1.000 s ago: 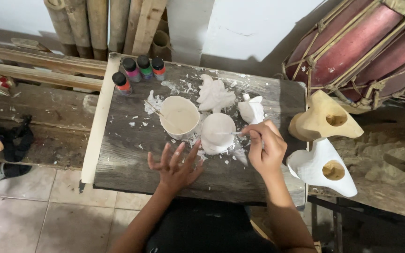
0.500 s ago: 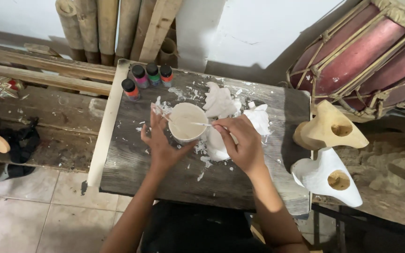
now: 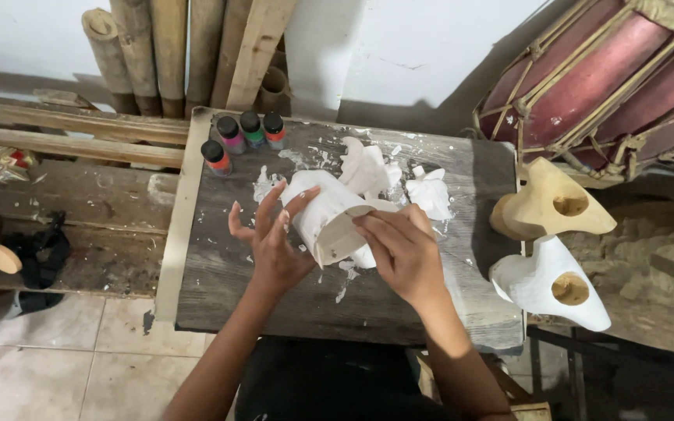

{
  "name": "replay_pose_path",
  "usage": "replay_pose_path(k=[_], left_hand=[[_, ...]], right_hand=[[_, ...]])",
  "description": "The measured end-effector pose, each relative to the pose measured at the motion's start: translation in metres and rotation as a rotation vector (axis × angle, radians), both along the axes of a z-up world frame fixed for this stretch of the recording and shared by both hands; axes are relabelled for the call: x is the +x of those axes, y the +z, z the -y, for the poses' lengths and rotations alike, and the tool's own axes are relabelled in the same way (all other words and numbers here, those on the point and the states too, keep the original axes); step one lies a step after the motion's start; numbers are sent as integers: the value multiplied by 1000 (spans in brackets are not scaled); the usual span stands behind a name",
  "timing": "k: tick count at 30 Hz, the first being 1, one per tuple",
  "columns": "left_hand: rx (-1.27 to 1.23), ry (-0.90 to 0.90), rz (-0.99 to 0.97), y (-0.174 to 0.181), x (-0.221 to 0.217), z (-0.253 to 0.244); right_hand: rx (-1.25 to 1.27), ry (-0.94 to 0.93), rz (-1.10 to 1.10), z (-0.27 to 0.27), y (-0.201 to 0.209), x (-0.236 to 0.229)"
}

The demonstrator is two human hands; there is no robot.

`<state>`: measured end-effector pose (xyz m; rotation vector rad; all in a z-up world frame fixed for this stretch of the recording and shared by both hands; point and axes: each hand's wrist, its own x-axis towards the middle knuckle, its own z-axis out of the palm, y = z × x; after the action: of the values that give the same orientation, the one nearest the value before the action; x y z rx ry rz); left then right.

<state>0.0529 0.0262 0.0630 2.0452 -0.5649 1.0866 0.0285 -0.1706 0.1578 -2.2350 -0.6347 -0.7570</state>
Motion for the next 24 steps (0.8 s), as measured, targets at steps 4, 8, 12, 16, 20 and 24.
replay_pose_path(k=[4, 8, 12, 16, 20, 24], left_hand=[[21, 5, 19, 2, 1, -1], [-5, -22, 17, 4, 4, -3], [-53, -45, -70, -9, 7, -8], [-109, -33, -147, -4, 7, -7], [-160, -121, -309, -8, 1, -8], [-207, -116, -427, -26, 2, -8]], right_hand=[[19, 31, -13, -9, 1, -3], [116, 3, -62, -9, -7, -5], [303, -81, -91, 10, -55, -7], [453, -196, -108, 13, -26, -15], [638, -351, -110, 30, -21, -21], [743, -415, -101, 55, -37, -20]])
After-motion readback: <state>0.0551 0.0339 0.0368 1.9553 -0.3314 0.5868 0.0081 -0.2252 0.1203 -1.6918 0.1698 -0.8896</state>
